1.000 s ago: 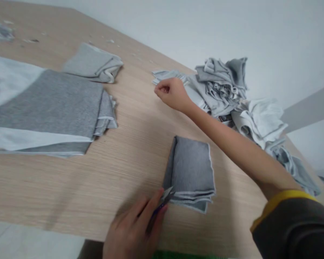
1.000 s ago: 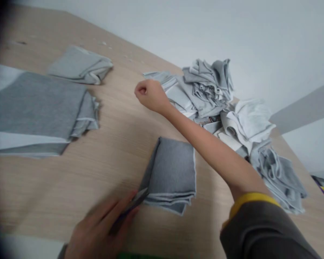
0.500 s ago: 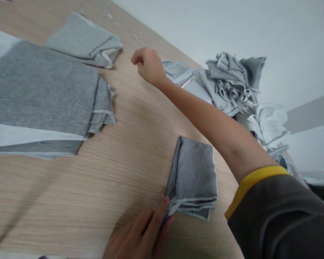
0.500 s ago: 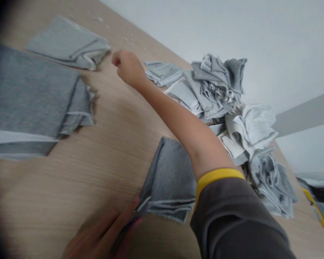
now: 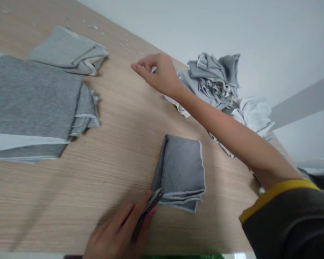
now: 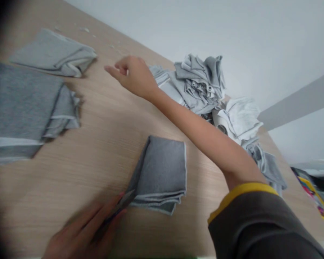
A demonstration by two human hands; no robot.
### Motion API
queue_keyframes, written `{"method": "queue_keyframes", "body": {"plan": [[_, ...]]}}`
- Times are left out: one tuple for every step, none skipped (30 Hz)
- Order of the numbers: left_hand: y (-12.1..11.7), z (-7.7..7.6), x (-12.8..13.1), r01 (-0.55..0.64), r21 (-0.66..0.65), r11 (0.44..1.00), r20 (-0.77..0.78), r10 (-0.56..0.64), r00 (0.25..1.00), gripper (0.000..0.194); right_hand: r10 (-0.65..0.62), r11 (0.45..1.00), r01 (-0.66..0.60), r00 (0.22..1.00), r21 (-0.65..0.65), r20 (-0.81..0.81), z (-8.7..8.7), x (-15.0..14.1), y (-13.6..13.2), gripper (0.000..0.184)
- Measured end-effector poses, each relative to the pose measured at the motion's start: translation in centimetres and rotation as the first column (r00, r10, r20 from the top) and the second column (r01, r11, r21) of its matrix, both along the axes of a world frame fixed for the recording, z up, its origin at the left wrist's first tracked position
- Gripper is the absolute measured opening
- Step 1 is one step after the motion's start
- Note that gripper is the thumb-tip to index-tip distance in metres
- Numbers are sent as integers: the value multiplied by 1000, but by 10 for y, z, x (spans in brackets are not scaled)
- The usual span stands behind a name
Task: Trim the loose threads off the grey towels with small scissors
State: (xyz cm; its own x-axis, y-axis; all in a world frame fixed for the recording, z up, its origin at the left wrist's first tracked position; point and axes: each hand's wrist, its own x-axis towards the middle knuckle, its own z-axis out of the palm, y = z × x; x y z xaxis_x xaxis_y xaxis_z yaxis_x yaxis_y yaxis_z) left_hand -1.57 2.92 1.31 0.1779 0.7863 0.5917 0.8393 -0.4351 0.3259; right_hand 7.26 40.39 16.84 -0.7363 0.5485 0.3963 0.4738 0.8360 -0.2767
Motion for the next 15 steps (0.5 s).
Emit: {"method": "queue_keyframes", "body": {"plan": [[0, 0, 0, 0, 7, 1000, 7, 0, 1000, 34, -13, 1000, 13, 1000, 4, -22, 6, 20, -21, 36], [1, 1, 0, 3, 13, 1000, 18, -3, 1000, 34, -3, 1000, 4, 998, 13, -59, 11, 40, -45, 33], [1, 1, -1, 6, 17, 1000, 35, -6, 999, 35, 23, 1000, -23, 995, 6, -94, 14, 61, -72, 22], [1, 1, -1, 16, 16, 1000, 57, -17, 998, 36, 38, 999, -40, 991, -16, -127, 15, 83, -99, 7], [0, 0, -2, 33, 11, 999, 85, -34, 996, 37, 27, 998, -36, 988, -54, -155, 14, 103, -127, 14], [0, 0, -3, 47, -5, 999, 121, -46, 992, 38, 5, 994, -24, 984, -103, -181, 11, 123, -155, 24], [-1, -1, -4, 55, -35, 998, 160, -49, 986, 39, -19, 987, -13, 980, -161, -198, 6, 142, -181, 27], [-2, -2, -5, 63, -64, 996, 190, -50, 981, 38, -54, 978, 8, 974, -207, -220, -1, 160, -205, 26], [-3, -2, -6, 71, -98, 993, 202, -50, 978, 37, -103, 964, 42, 970, -264, -221, -9, 177, -227, 25], [-4, -2, -6, 78, -132, 988, 198, -51, 979, 36, -163, 943, 86, 962, -322, -221, -17, 191, -246, 24], [-5, -1, -5, 94, -158, 983, 180, -64, 981, 35, -219, 923, 122, 947, -365, -236, -26, 205, -264, 24], [-5, 1, -3, 118, -179, 977, 155, -90, 984, 35, -266, 901, 151, 932, -406, -245, -36, 216, -278, 26], [-6, 4, 1, 150, -187, 971, 130, -126, 983, 36, -311, 878, 178, 917, -444, -248, -45, 226, -291, 28], [-7, 8, 5, 182, -197, 963, 108, -163, 981, 37, -349, 857, 196, 901, -476, -257, -53, 234, -302, 30], [-8, 12, 10, 216, -199, 956, 89, -202, 975, 38, -377, 839, 204, 887, -505, -267, -61, 241, -310, 33]]}}
